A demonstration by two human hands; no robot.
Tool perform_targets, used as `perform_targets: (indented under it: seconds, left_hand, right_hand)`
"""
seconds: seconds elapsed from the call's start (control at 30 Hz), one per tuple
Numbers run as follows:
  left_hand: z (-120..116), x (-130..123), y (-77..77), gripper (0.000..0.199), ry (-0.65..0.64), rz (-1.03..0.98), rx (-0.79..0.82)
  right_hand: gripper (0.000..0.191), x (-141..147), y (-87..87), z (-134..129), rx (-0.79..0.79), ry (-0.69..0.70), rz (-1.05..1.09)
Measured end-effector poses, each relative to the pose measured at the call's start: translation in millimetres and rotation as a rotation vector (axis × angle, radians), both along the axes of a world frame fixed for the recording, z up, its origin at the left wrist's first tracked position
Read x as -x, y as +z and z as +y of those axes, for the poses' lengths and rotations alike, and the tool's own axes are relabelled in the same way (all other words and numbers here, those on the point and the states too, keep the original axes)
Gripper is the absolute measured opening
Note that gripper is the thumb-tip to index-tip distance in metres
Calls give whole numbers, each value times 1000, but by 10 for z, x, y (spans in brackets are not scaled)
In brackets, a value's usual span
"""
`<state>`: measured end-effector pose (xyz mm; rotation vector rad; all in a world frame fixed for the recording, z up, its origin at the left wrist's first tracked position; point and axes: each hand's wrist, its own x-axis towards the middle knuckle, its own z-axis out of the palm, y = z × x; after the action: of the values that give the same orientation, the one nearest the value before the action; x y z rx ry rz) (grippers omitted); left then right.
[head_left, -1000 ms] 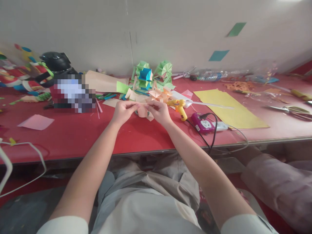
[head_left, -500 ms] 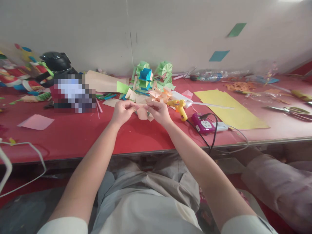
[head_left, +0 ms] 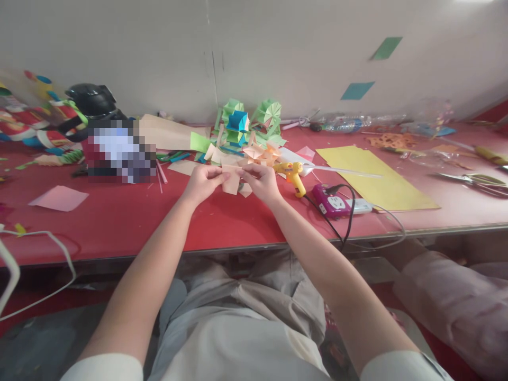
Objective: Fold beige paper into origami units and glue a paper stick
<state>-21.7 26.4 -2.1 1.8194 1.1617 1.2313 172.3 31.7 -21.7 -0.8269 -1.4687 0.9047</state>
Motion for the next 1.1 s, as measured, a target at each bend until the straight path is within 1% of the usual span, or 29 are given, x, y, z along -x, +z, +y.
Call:
perform_targets:
  seconds: [0.07, 0.17, 0.23, 0.33, 0.4, 0.53, 0.77, 0.87, 0.93, 1.0, 1.1]
  left_hand:
    - [31, 11, -40, 39, -18, 32, 9]
    - [67, 23, -88, 39, 38, 76, -11]
    - [72, 21, -98, 39, 41, 60, -12]
    - [59, 0, -86, 41, -4, 8, 25]
    - [51, -16, -72, 43, 1, -11, 41]
    - [52, -27, -65, 40, 36, 1, 45]
    - [123, -11, -151, 41, -78, -120, 160]
    - [151, -22, -199, 36, -56, -145, 165]
    - [138, -39, -204, 40, -48, -144, 147]
    - [93, -57, -174, 42, -111, -111, 142]
    - [-7, -75, -86, 38, -289, -33, 163]
  right_hand:
    - [35, 1, -4, 8, 16, 0, 26]
    - [41, 2, -5, 21, 32, 8, 39]
    - [42, -1, -5, 29, 36, 4, 49]
    - [42, -11, -7, 39, 53, -15, 84]
    - [42, -12, -7, 43, 66, -13, 102]
    - [45, -8, -1, 49, 104, 21, 104]
    - [48, -54, -16, 75, 139, 139, 52]
    - [49, -51, -23, 73, 159, 187, 53]
    - [50, -40, -17, 63, 177, 204, 65]
    - [50, -29, -5, 51, 187, 213, 67]
    - [51, -20, 15, 35, 201, 223, 56]
